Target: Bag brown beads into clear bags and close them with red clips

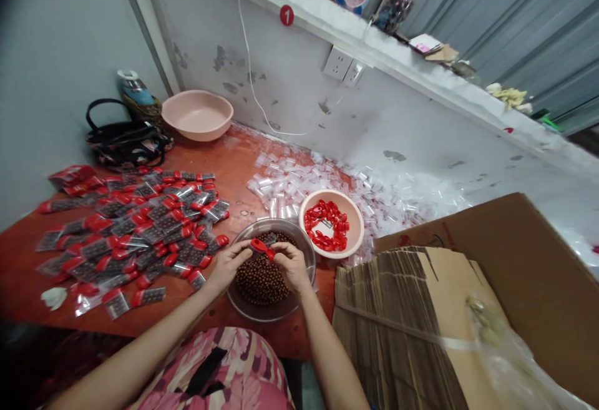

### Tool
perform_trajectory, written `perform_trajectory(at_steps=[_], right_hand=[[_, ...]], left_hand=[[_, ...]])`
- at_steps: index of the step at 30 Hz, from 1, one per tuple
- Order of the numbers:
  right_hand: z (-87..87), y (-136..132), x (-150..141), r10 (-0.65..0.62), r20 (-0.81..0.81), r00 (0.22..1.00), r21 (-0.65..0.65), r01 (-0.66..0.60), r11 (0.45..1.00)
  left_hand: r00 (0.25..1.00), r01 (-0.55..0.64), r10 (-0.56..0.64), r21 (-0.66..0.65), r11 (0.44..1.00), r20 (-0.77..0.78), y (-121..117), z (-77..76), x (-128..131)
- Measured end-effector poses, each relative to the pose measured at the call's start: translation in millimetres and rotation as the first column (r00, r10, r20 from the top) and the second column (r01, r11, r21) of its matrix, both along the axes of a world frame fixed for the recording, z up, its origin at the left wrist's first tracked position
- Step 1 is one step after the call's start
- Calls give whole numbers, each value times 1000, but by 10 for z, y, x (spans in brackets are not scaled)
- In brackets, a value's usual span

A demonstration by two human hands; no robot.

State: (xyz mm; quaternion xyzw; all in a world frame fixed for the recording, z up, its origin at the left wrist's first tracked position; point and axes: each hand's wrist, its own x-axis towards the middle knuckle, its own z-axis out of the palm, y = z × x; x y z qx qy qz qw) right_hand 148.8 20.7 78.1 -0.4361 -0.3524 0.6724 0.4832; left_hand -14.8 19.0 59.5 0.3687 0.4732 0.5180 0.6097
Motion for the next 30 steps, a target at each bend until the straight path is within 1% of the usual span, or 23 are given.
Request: perform_trajectory(at_steps=[1,3,6,8,11,13,15,17,19,21,24,27,30], right_hand=[[13,8,-7,0,-24,1000,-3,0,1000],[54,17,-10,4,-89,996,-11,-5,1000],[92,2,21,31,-150,988,-48,-39,998],[81,-6,52,23,-143,989,-70,-34,997],[64,17,69,-12,-83,996,-57,8,998],[92,48,48,52,-18,998,-47,-53,997],[150,72,9,173,-16,985,-83,-173,981],[202,78,-34,270,-114,956,-153,-285,946],[218,72,-75,288,-251,924,-224,-345,911],[189,67,-118,244,-352,904,-293,-354,888],[97,82,-205,123,-403,907,-363,-281,888],[12,105,-310,25,-378,926,-362,-173,916],[-26,105,-391,-37,-376,926,-344,-102,933]], left_hand=[[1000,17,-17,12,1000,-21,2,-1,2],[1000,24,-24,2,1000,8,7,-1,11],[995,-37,41,-47,998,89,19,10,14],[999,-36,36,-15,999,32,24,29,2],[987,53,-32,130,990,-156,15,57,-14],[971,108,-59,205,973,-232,1,63,-6],[966,118,-59,227,967,-252,-8,60,11],[966,115,-57,222,968,-253,-6,58,25],[965,124,-67,213,969,-255,10,62,22],[962,135,-77,212,968,-263,31,67,4],[956,122,-52,231,965,-290,59,59,-30],[951,105,-20,262,959,-310,74,37,-47],[947,141,-45,286,948,-318,83,15,-51]])
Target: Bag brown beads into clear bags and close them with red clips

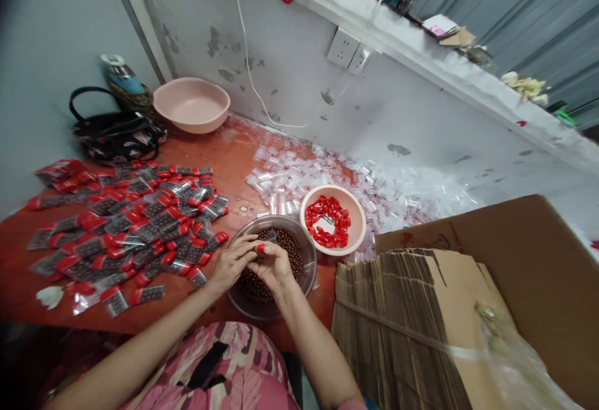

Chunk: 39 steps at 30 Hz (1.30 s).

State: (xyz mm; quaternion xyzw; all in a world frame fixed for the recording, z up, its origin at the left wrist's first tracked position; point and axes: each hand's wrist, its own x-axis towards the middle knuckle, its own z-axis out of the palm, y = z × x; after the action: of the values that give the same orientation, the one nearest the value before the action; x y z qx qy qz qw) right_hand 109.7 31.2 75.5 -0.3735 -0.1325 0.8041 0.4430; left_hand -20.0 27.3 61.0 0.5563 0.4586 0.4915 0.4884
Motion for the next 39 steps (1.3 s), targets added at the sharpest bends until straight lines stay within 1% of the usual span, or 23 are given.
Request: perform_trajectory(at_steps=[2,6,7,9,10,11,12,14,16,19,21,23,25,26,28,30,32,33,35,36,37,38,39], right_hand=[[10,-3,-17,11,-6,1000,19,-11,1000],[45,71,92,208,79,975,126,-217,968],[26,111,153,222,145,964,157,-244,957],[-78,196,301,148,381,913,210,-241,947],[-163,233,378,76,541,838,226,-231,946],[-265,261,450,16,709,705,221,-244,944],[-376,278,511,-24,844,536,202,-277,939],[-598,280,584,-45,931,362,164,-305,938],[-781,254,585,-55,964,259,137,-313,940],[-954,222,485,-69,993,97,96,-303,948],[-1014,227,400,-62,998,15,63,-296,953],[-1043,246,335,-51,998,-35,38,-307,951],[-1037,267,303,-49,997,-57,26,-343,939],[-1016,274,299,-53,997,-60,27,-369,929],[-923,280,312,-70,996,-57,39,-426,904],[-757,277,341,-88,995,-46,55,-482,874],[-530,272,378,-114,993,10,98,-585,805],[-407,270,399,-126,990,66,138,-646,750],[-185,272,455,-135,966,221,255,-724,641],[-102,275,492,-134,948,288,307,-724,617],[-47,276,532,-140,936,323,336,-703,627],[-25,275,574,-150,938,314,332,-681,652],[-35,269,613,-153,957,248,285,-683,672]], left_hand=[[1000,14,-14,-15,1000,10,6,-14,-6],[999,-16,20,-102,995,47,43,-35,-82],[998,-38,44,-128,991,42,65,-38,-132],[991,-131,132,-171,976,-5,133,-45,-295],[979,-205,200,-181,962,-48,178,-53,-411],[957,-287,275,-172,942,-93,227,-66,-550],[927,-366,348,-140,920,-137,279,-86,-708],[836,-513,486,-48,857,-253,376,-144,-1057],[739,-603,573,33,797,-355,442,-218,-1392],[593,-606,626,231,761,-506,457,-300,-1707],[534,-565,644,335,754,-547,419,-308,-1718],[559,-509,624,367,778,-546,359,-285,-1567],[661,-411,529,332,849,-533,298,-261,-1302],[724,-337,449,300,893,-524,272,-258,-1147],[830,-157,244,209,965,-502,239,-283,-831],[899,25,15,85,996,-439,224,-342,-543],[944,118,-129,-52,992,-303,217,-409,-309],[964,153,-176,-127,980,-199,212,-437,-215],[973,224,-230,-243,944,2,192,-464,-72],[966,257,-245,-276,926,77,178,-462,-20],[959,283,-258,-291,914,121,162,-449,21],[953,298,-263,-300,906,153,146,-426,54],[946,309,-257,-311,899,197,129,-395,79]])
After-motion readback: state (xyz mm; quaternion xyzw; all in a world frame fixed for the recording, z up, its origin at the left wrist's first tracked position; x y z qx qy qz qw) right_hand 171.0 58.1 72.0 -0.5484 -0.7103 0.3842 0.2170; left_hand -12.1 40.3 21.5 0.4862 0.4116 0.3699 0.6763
